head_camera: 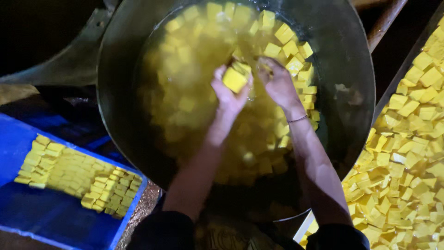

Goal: The person repeatedly scoops yellow food cubes from a large metal pot filled with water and places them into a blue plastic bin. The person uses both hands to transfer the cubes, occasionally adjusting their position in the bin.

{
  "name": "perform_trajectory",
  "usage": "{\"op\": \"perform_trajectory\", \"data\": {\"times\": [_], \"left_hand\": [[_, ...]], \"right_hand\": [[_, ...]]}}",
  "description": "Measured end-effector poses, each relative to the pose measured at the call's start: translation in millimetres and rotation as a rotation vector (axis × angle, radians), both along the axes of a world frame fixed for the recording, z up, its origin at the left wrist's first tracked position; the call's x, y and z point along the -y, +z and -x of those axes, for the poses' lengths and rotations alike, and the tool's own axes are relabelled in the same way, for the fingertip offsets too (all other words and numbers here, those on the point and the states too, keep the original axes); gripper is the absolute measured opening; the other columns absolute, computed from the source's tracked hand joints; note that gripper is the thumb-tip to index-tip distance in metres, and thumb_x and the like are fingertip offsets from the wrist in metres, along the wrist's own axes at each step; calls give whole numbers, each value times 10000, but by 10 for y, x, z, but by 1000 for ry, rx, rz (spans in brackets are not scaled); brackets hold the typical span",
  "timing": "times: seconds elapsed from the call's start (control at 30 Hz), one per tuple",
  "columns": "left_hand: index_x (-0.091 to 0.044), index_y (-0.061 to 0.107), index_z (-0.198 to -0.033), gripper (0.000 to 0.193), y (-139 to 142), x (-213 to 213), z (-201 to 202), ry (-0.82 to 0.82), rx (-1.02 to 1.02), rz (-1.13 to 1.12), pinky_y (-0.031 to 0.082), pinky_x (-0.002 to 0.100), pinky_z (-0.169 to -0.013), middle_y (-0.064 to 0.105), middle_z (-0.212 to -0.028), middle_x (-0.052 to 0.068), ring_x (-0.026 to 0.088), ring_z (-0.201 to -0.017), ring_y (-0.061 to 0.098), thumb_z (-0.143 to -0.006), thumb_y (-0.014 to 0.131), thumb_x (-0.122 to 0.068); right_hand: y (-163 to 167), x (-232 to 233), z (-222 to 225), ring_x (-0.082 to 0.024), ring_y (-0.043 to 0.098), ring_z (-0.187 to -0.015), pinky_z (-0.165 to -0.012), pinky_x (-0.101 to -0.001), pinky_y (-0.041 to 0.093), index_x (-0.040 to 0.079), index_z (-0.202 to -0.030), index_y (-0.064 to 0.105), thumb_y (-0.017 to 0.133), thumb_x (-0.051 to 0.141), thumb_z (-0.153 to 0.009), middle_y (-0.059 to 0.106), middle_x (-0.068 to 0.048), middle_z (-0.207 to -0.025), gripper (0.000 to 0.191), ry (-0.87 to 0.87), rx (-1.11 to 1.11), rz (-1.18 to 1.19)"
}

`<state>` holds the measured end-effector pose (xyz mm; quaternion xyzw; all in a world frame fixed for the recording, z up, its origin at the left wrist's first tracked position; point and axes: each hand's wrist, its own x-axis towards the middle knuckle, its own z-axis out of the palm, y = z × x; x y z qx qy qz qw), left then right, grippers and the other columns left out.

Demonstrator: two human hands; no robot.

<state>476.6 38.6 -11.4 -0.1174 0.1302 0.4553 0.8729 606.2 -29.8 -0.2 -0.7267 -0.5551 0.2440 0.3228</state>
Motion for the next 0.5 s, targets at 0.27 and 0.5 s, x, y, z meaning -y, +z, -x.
{"op": "perform_trajectory", "data": {"times": [0.27, 0.5], "left_hand": [[-74, 656, -1211, 342, 210, -698, 684, 75, -208, -104, 524, 513, -953, 692, -1175, 81, 258, -1057, 652, -1035, 465, -297], [26, 574, -1384, 545, 395, -725, 1210, 343, -916, -780, 548, 479, -1046, 664, -1324, 147, 258, -1189, 665, -988, 643, -341]], "right_hand": [[-346, 168, -28, -401, 602, -1184, -1078, -434, 481, 23, -1342, 596, 820, 65, -697, 631, -222, -1212, 684, 248, 426, 240], [-157, -92, 102, -149, 685, -1104, -828, -349, 548, 141, -1290, 594, 700, 48, -839, 733, -23, -1152, 473, -144, -863, 428]]}}
